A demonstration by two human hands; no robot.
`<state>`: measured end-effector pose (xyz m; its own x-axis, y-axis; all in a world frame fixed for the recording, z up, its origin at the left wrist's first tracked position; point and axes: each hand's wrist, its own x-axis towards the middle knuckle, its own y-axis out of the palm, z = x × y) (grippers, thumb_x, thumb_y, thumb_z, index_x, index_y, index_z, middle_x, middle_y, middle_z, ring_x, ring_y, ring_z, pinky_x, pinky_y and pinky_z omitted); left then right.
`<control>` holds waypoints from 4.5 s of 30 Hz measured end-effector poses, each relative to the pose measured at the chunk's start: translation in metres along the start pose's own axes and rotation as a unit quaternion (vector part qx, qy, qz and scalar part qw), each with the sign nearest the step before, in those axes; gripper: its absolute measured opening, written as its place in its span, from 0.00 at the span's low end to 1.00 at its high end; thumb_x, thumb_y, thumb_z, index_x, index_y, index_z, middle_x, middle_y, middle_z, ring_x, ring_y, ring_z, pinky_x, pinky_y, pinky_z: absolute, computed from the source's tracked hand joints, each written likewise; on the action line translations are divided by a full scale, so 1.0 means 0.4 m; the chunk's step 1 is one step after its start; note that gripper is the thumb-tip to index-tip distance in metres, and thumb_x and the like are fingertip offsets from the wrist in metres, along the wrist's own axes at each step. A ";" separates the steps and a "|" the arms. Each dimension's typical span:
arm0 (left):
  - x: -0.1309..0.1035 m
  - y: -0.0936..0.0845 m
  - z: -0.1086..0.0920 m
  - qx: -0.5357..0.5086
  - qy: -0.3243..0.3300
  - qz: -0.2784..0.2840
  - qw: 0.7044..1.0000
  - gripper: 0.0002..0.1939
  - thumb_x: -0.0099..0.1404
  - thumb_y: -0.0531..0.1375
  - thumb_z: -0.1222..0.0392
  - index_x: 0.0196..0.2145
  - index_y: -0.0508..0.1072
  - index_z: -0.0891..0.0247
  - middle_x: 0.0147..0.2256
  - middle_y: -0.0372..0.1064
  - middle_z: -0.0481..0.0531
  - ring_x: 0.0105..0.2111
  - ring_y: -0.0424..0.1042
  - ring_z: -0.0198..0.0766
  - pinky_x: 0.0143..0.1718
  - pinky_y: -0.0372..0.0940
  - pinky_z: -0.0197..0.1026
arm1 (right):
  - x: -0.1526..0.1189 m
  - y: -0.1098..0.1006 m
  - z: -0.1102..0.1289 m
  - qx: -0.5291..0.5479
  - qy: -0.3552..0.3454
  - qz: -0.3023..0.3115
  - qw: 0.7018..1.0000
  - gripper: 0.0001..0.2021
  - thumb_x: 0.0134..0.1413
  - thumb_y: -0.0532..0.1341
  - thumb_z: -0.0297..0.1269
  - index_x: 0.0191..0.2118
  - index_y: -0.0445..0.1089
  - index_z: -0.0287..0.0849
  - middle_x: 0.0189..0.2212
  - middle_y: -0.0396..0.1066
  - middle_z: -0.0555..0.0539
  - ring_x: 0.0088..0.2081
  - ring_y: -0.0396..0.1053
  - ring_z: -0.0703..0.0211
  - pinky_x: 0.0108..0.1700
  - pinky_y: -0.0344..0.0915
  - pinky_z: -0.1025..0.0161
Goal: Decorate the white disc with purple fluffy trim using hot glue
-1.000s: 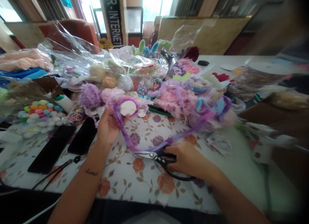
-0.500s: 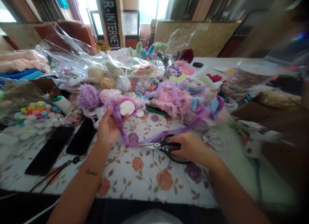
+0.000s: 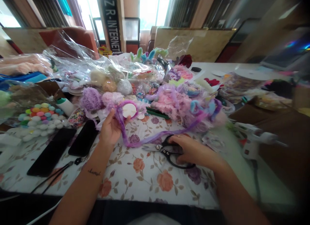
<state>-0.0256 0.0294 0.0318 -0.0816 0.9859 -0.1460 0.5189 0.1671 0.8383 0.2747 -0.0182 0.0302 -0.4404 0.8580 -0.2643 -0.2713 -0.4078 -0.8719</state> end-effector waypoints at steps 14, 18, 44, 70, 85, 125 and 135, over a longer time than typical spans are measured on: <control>0.000 -0.007 -0.047 -0.052 0.028 0.024 0.998 0.17 0.74 0.48 0.58 0.37 0.75 0.60 0.34 0.81 0.48 0.39 0.79 0.35 0.56 0.67 0.51 | 0.052 -0.019 0.030 0.036 -0.030 -0.018 0.999 0.13 0.47 0.66 0.32 0.41 0.72 0.42 0.38 0.74 0.46 0.39 0.71 0.52 0.39 0.62 0.63; -0.003 -0.015 -0.094 -0.100 0.076 0.019 0.992 0.15 0.74 0.48 0.53 0.42 0.74 0.55 0.36 0.81 0.46 0.43 0.78 0.31 0.53 0.69 0.41 | 0.064 -0.012 0.063 -0.003 -0.051 -0.025 0.998 0.12 0.48 0.66 0.33 0.42 0.73 0.43 0.39 0.74 0.45 0.40 0.71 0.52 0.38 0.62 0.64; -0.006 -0.009 -0.046 -0.110 -0.007 0.034 0.993 0.18 0.75 0.45 0.57 0.51 0.72 0.56 0.38 0.81 0.50 0.42 0.79 0.37 0.49 0.72 0.46 | 0.044 0.000 0.082 0.072 -0.066 -0.026 0.995 0.12 0.46 0.69 0.32 0.40 0.77 0.42 0.39 0.74 0.46 0.40 0.72 0.53 0.40 0.64 0.63; 0.001 -0.007 0.000 -0.036 0.009 -0.001 0.999 0.14 0.73 0.51 0.64 0.32 0.73 0.65 0.33 0.79 0.51 0.38 0.79 0.36 0.45 0.75 0.45 | 0.163 0.060 0.169 0.210 -0.070 -0.239 0.945 0.07 0.49 0.59 0.33 0.23 0.70 0.41 0.19 0.69 0.52 0.22 0.64 0.63 0.26 0.57 0.67; -0.019 -0.024 0.035 0.128 -0.055 0.077 0.987 0.14 0.51 0.68 0.75 0.36 0.74 0.66 0.30 0.77 0.47 0.27 0.77 0.32 0.30 0.75 0.32 | 0.118 0.004 0.041 0.323 0.030 -0.437 0.839 0.18 0.52 0.61 0.48 0.44 0.74 0.41 0.34 0.76 0.43 0.36 0.73 0.52 0.42 0.68 0.55; -0.040 -0.127 -0.169 0.922 0.035 -0.215 0.320 0.47 0.62 0.50 0.35 0.66 0.44 0.72 0.50 0.65 0.80 0.50 0.68 0.72 0.46 0.63 0.61 | 0.089 0.099 0.131 0.607 0.030 -0.194 0.770 0.27 0.40 0.73 0.45 0.48 0.75 0.39 0.39 0.79 0.45 0.41 0.76 0.47 0.44 0.72 0.55; -0.068 -0.125 -0.174 0.907 -0.006 -0.247 0.340 0.53 0.57 0.51 0.29 0.67 0.44 0.72 0.53 0.62 0.82 0.53 0.64 0.76 0.48 0.61 0.61 | 0.086 0.096 0.129 0.614 0.025 -0.190 0.766 0.26 0.41 0.72 0.45 0.48 0.75 0.39 0.39 0.79 0.45 0.41 0.76 0.48 0.44 0.72 0.55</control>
<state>-0.1087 -0.0051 0.0303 -0.5430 0.8385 -0.0445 0.1161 0.0225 -0.9930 0.2049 -0.0204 0.0091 -0.1062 0.9859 -0.1294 -0.9853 -0.0868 0.1471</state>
